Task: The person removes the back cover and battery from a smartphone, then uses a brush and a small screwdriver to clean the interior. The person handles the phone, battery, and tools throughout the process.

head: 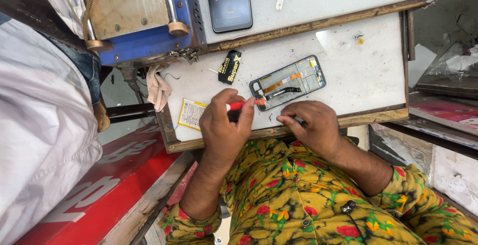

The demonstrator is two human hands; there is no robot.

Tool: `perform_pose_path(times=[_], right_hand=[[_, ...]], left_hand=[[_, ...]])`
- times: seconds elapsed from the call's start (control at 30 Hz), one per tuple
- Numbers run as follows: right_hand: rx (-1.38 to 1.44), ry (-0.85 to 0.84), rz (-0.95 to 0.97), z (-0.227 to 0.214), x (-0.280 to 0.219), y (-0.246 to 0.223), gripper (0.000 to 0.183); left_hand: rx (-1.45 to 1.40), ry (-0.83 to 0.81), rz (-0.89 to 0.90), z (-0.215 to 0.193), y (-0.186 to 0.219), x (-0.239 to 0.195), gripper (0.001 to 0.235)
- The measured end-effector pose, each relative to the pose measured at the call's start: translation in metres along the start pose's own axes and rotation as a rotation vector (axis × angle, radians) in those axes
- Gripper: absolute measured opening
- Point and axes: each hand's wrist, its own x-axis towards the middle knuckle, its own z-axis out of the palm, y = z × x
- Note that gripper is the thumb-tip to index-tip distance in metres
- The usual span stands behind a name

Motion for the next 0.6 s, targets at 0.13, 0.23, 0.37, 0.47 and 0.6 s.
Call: perform_pose_path(times=[0.13,0.23,0.37,0.47,0.6], right_hand=[[-0.066,0.013,-0.048,0.001,0.002,-0.004,0.015],[-0.074,0.008,-0.056,0.001,0.002,-0.005,0.012],[-0.075,0.005,-0.072,-0.001,0.003,-0.005,0.011],[-0.064,0.013,-0.078,0.0,0.005,-0.005,0.01],[-0.071,0.005,-0.068,-0.001,0.005,-0.006,0.012]], left_hand=[[0.114,-0.018,0.049,0.0,-0.006,0.003,0.044],[0.133,-0.036,0.071,0.005,-0.008,0.003,0.045],[0.139,-0.026,0.089,0.009,-0.008,0.004,0.044],[0.147,-0.019,0.09,0.008,-0.008,0.006,0.044],[0.141,-0.034,0.102,0.007,-0.008,0.006,0.044]])
